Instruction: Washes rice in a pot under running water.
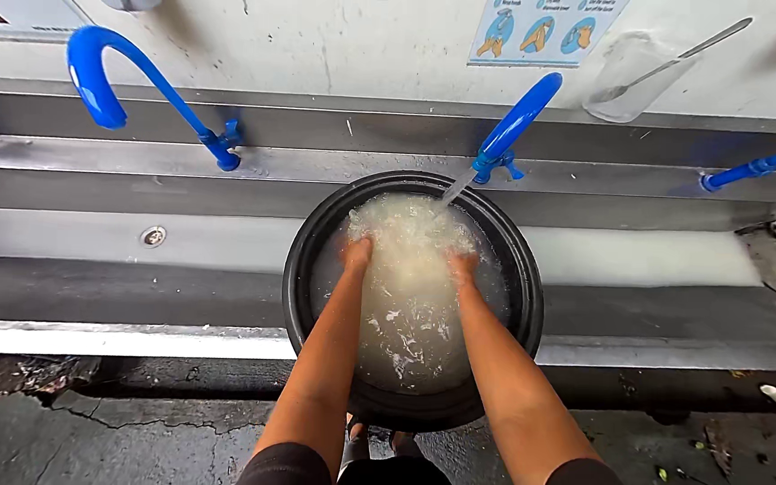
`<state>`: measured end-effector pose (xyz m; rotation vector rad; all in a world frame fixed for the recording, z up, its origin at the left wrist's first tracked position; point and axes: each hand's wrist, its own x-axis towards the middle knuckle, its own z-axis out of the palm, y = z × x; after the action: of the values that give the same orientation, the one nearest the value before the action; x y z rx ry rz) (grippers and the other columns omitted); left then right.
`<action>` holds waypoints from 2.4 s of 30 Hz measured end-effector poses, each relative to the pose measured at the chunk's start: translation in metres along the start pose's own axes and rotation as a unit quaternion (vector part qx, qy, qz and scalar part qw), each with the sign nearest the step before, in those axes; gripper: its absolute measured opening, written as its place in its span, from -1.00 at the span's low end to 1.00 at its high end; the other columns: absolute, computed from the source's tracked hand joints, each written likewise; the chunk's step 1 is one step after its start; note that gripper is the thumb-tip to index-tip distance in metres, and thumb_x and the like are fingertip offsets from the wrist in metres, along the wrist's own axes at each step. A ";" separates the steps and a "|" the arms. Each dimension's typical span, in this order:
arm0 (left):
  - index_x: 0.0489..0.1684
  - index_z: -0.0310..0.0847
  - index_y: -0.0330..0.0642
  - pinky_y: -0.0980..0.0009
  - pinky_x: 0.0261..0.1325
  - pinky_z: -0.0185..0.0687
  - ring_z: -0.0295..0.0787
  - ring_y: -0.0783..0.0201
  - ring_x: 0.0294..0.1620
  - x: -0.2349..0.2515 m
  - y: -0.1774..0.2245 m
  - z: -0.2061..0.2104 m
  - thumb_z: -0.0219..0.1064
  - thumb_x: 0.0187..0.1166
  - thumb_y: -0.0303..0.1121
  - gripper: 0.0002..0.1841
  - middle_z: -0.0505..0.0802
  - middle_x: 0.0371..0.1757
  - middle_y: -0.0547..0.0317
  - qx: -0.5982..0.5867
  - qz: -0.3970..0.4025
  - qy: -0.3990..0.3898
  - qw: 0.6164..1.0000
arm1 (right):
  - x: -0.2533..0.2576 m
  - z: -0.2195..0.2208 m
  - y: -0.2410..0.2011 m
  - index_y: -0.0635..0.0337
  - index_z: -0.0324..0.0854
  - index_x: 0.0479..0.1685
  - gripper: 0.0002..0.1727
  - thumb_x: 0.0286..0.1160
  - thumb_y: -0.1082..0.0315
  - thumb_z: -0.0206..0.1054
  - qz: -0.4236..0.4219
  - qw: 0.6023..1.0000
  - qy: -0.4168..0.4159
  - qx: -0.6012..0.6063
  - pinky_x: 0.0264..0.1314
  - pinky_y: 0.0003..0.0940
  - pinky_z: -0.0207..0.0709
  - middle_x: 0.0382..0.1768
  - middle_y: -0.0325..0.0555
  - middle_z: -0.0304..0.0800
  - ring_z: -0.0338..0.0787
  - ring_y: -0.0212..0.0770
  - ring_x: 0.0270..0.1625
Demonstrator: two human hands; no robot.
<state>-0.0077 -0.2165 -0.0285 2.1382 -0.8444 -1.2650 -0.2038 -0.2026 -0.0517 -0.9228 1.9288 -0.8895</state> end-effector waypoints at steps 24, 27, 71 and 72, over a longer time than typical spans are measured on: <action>-0.17 0.74 -0.39 -0.36 0.10 0.57 0.77 -0.33 0.04 -0.058 -0.008 0.024 -0.17 0.81 0.31 -0.17 0.81 -0.12 -0.40 0.007 0.094 0.008 0.996 | -0.049 0.026 -0.047 0.40 0.78 -0.09 -0.41 0.74 -0.07 0.22 -0.056 0.972 -0.100 -0.206 0.25 0.37 0.54 0.04 0.38 0.83 0.78 0.36 0.22; -0.02 0.75 -0.44 -0.37 0.41 0.44 0.62 -0.39 0.40 -0.059 -0.012 0.001 -0.03 0.77 0.30 -0.19 0.73 0.24 -0.50 0.068 0.100 0.039 0.992 | -0.040 0.008 -0.038 0.44 0.77 -0.14 -0.55 0.51 0.09 0.45 -0.077 0.961 -0.064 -0.258 0.25 0.40 0.54 0.05 0.43 0.81 0.76 0.39 0.25; 0.65 0.34 -0.40 -0.25 0.58 0.39 0.47 -0.31 0.61 -0.057 -0.037 -0.014 0.25 0.75 0.02 -0.30 0.57 0.54 -0.46 -0.099 -0.067 0.049 0.992 | -0.039 -0.040 -0.016 0.46 0.37 0.62 -0.27 0.62 0.09 0.39 0.095 0.974 -0.015 -0.204 0.67 0.27 0.28 0.58 0.46 0.45 0.42 0.34 0.68; 0.59 0.37 -0.47 -0.26 0.55 0.37 0.47 -0.32 0.59 -0.059 -0.042 -0.012 0.17 0.81 0.01 -0.34 0.56 0.53 -0.50 -0.143 -0.106 0.050 0.983 | -0.045 -0.043 -0.008 0.50 0.32 0.63 -0.29 0.73 0.09 0.29 0.132 0.980 -0.016 -0.145 0.68 0.25 0.27 0.61 0.49 0.39 0.39 0.33 0.69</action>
<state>-0.0080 -0.1441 -0.0182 2.0762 -0.3732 -1.2813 -0.2203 -0.1581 -0.0104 -0.8120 2.1273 -0.4442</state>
